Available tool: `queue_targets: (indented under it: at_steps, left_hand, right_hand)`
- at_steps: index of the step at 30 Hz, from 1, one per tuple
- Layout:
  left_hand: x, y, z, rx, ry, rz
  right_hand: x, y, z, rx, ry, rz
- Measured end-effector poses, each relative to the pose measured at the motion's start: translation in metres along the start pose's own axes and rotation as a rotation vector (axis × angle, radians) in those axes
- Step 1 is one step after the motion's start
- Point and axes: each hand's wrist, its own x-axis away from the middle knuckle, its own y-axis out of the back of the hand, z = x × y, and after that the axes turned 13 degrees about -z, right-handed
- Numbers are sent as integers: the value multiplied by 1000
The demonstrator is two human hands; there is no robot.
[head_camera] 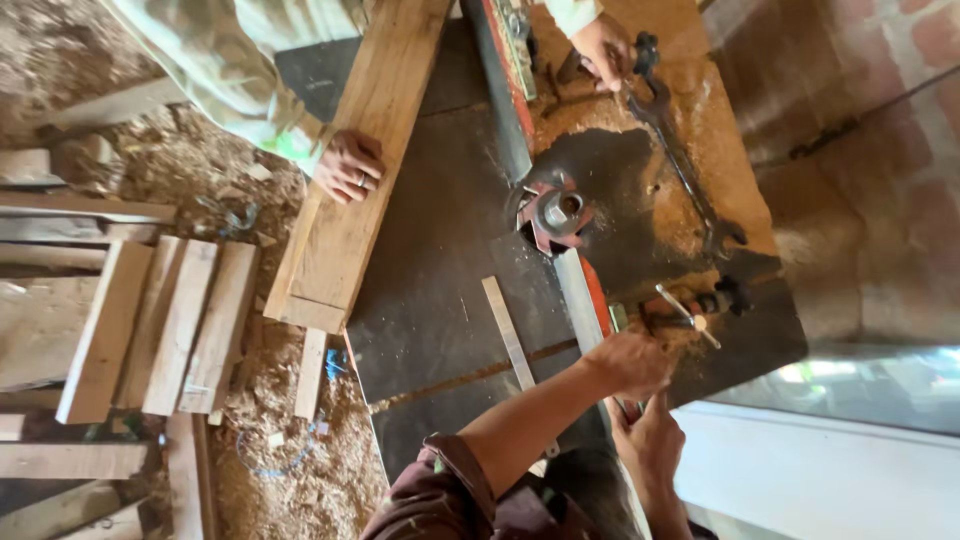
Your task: The person works at a spindle moulder machine table in a dusty woodworking shop. They use a wrench to loosen and tighten bolts on the machine fence, scrape the table surface with a flat blade, reposition wood offcuts, and slide a straightedge along the table to check the setup.
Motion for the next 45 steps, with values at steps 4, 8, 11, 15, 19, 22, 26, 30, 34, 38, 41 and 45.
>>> queue_targets:
  at_steps: [4, 8, 11, 15, 19, 22, 26, 30, 34, 38, 41, 45]
  left_hand:
    - [17, -15, -7, 199, 90, -281]
    - [27, -1, -8, 260, 164, -86]
    - [24, -5, -5, 287, 166, 1]
    - [31, -12, 2, 12, -69, -126]
    - [63, -16, 5, 271, -183, -879]
    - [133, -8, 17, 80, 370, -856]
    - [168, -1, 43, 121, 1086, -592]
    - [149, -31, 41, -82, 1129, -436]
    - [139, -50, 29, -146, 1213, -518]
    - [154, -35, 25, -107, 1378, -524]
    - [187, -31, 4, -176, 1425, -541]
    - [218, -40, -6, -148, 1530, -601]
  right_hand:
    - [14, 8, 4, 21, -30, 60]
    - [19, 15, 14, -9, -66, 82]
    - [23, 7, 9, -12, -24, 46]
    - [22, -9, 2, -116, -36, 31]
    - [25, -14, -6, -66, -36, 98]
    - [26, -10, -5, -22, -21, 94]
    - [23, -5, -6, -159, 39, 47]
    - [13, 1, -11, -258, 162, 83]
    - [-7, 28, -15, -340, 287, 138]
    - [-44, 53, -9, -430, 181, 244]
    - [-61, 62, -5, -509, 248, 257]
    - [-65, 60, -9, -613, 283, 314]
